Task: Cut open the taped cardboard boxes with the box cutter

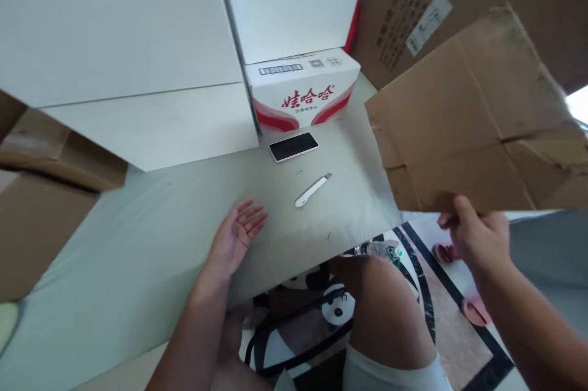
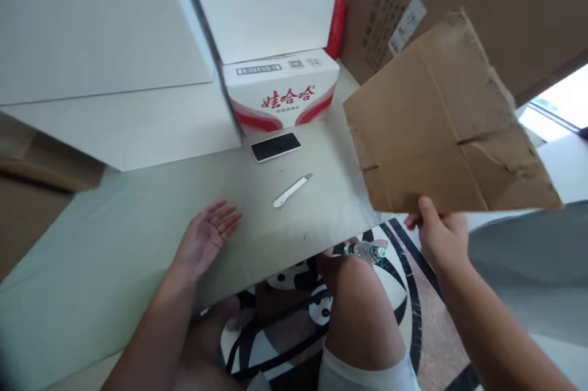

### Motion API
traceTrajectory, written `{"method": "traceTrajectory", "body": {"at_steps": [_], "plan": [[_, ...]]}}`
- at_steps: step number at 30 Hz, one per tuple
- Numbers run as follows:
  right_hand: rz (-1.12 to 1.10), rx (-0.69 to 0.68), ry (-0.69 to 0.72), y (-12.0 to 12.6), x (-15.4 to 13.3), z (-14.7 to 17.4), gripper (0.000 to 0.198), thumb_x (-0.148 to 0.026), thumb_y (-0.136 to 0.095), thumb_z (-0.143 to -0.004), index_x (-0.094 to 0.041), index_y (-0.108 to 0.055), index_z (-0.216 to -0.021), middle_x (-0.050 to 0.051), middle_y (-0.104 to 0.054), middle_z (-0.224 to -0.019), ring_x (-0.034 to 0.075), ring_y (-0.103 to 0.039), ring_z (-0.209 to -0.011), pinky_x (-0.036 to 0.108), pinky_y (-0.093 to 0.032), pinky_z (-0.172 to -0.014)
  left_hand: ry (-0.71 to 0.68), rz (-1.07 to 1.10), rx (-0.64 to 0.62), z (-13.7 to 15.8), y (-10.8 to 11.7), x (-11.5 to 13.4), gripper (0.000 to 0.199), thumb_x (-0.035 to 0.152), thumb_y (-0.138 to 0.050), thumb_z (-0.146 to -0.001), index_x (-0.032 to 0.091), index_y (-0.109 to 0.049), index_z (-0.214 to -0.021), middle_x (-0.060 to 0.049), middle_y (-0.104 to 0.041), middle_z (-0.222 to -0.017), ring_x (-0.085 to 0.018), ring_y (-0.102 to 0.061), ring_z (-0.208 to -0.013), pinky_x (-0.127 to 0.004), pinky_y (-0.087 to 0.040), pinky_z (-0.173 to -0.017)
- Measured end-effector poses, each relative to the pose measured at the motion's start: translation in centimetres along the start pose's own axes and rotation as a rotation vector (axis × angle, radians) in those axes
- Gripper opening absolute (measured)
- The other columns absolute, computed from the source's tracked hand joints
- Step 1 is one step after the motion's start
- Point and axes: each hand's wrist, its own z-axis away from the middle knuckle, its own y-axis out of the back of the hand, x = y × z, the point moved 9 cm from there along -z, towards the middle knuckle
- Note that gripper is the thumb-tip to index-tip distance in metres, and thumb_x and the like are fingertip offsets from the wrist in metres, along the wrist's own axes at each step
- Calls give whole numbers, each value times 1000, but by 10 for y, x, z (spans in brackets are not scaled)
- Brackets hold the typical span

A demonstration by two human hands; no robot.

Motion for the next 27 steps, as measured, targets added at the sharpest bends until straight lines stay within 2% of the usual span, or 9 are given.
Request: {"method": "traceTrajectory", "body": {"at_steps": [2, 4, 7, 10, 13, 17, 20, 24, 27], "plan": [[51, 92, -33, -8, -17, -41, 47, -39, -70, -91, -24, -58, -49, 5, -54, -47, 19, -49, -47, 35, -34, -47, 17, -33, -5, -3, -5, -3, 23, 34, -64, -94, 18, -76, -105, -10, -84, -101, -20, -81, -86, -28, -65, -77], [45, 91, -43, -39, -39, -91, 42, -30, -68, -95, -23, -60, -55, 3, -53, -51, 18, -48, -49, 34, -38, -49, 31, -58, 10, -6, -7, -6, 21, 34, -67, -90, 17, -77, -98, -10, -84, -96, -21, -82, -85, -28, -65, -75], [-32, -16, -87, -105, -58, -169, 19, -29, -57, -107, -18, -73, -107, 3, -70, -90, 16, -69, -76, 31, -59, -68, 26, -79, 46, -8, -6, -7, 19, 33, -68, -86, 16, -77, -86, -10, -83, -90, -22, -81, -82, -29, -66, -73], [-13, -125, -146, -156, -46, -214, 32, -37, -55, -110, -16, -65, -133, 8, -70, -122, 19, -73, -103, 37, -65, -87, 11, -91, 48, -10, -7, -5, 22, 35, -68, -83, 16, -79, -85, -11, -82, -88, -22, -80, -82, -30, -65, -74], [100, -199, -118, -177, -15, -217, 36, -41, -61, -108, -17, -65, -134, 10, -70, -127, 21, -72, -107, 41, -64, -91, 7, -80, 25, -10, -6, -1, 24, 36, -69, -81, 15, -80, -84, -11, -82, -89, -23, -80, -84, -31, -65, -76], [300, -315, 88, -183, 11, -179, 25, -31, -75, -94, -15, -72, -113, 13, -74, -121, 28, -70, -119, 56, -55, -111, -44, -34, -20, -8, -6, 6, 27, 39, -72, -77, 14, -80, -82, -13, -81, -95, -25, -79, -90, -32, -64, -80], [386, -461, 313, -205, -2, -133, 23, -21, -74, -81, -15, -75, -103, 22, -72, -130, 40, -62, -135, 64, -40, -126, -129, 39, 8, 0, -1, 17, 29, 40, -71, -78, 14, -79, -89, -15, -80, -114, -25, -78, -101, -32, -62, -82], [377, -733, 637, -288, -59, -33, 40, -22, -67, -79, -17, -74, -117, 21, -66, -148, 41, -56, -146, 64, -34, -131, -323, 210, 197, 19, 32, 52, 46, 38, -64, -83, 28, -62, -127, -9, -80, -113, -24, -78, -97, -34, -58, -83], [331, -995, 962, -367, -122, 91, 42, -26, -64, -86, -20, -72, -126, 17, -65, -152, 37, -59, -146, 61, -40, -129, -644, 243, 458, 50, 85, 98, 36, 35, -57, -87, 26, -57, -122, -5, -76, -99, -20, -76, -97, -28, -52, -83]]}}
